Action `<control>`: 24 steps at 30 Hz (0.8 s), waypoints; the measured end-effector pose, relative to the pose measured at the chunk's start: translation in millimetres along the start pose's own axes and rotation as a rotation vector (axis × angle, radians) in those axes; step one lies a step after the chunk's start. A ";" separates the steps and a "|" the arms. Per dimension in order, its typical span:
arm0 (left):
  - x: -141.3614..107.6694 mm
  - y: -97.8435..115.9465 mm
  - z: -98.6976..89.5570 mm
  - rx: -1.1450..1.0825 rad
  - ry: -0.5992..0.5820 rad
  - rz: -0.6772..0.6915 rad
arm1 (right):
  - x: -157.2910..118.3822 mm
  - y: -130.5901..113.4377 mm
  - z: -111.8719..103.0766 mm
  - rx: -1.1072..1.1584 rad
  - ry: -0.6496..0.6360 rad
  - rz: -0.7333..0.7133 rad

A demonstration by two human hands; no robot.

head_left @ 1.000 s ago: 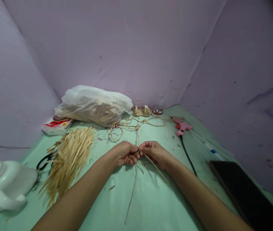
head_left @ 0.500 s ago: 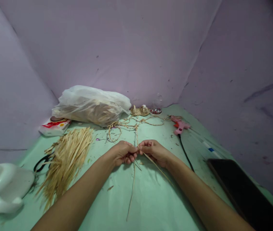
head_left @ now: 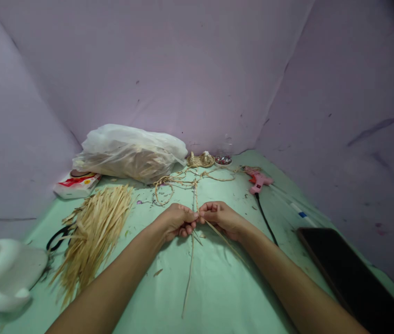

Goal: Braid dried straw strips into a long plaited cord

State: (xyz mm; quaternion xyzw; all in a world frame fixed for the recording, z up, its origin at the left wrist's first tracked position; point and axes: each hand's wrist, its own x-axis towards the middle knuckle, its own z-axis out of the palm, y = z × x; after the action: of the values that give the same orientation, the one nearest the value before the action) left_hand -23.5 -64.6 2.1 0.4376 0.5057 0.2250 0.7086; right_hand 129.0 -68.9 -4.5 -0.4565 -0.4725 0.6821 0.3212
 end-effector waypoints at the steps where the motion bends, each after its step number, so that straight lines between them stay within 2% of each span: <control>1: 0.1 0.2 0.4 0.009 0.004 0.000 | 0.1 0.0 -0.2 -0.003 -0.003 -0.005; 9: 0.0 2.1 5.5 0.096 0.100 -0.003 | -1.8 -6.4 -1.5 -0.136 0.012 -0.046; 13: 0.7 2.5 9.4 0.112 0.141 -0.006 | -0.8 -5.5 -1.5 -0.250 0.001 -0.127; 18: 0.0 3.0 17.4 0.137 0.255 0.036 | -4.3 -6.7 2.3 -0.757 0.175 -0.208; 21: 0.5 1.6 20.8 0.137 0.278 0.047 | -9.8 -12.2 7.9 -0.987 0.295 -0.149; 24: 1.8 0.0 23.3 0.124 0.288 0.055 | -15.5 -18.4 14.0 -1.075 0.365 -0.065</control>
State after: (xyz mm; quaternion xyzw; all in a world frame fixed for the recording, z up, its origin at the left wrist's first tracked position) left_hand -1.5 -72.4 3.6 0.4575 0.6026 0.2733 0.5940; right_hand 122.0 -80.9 19.6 -0.6513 -0.7041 0.2454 0.1409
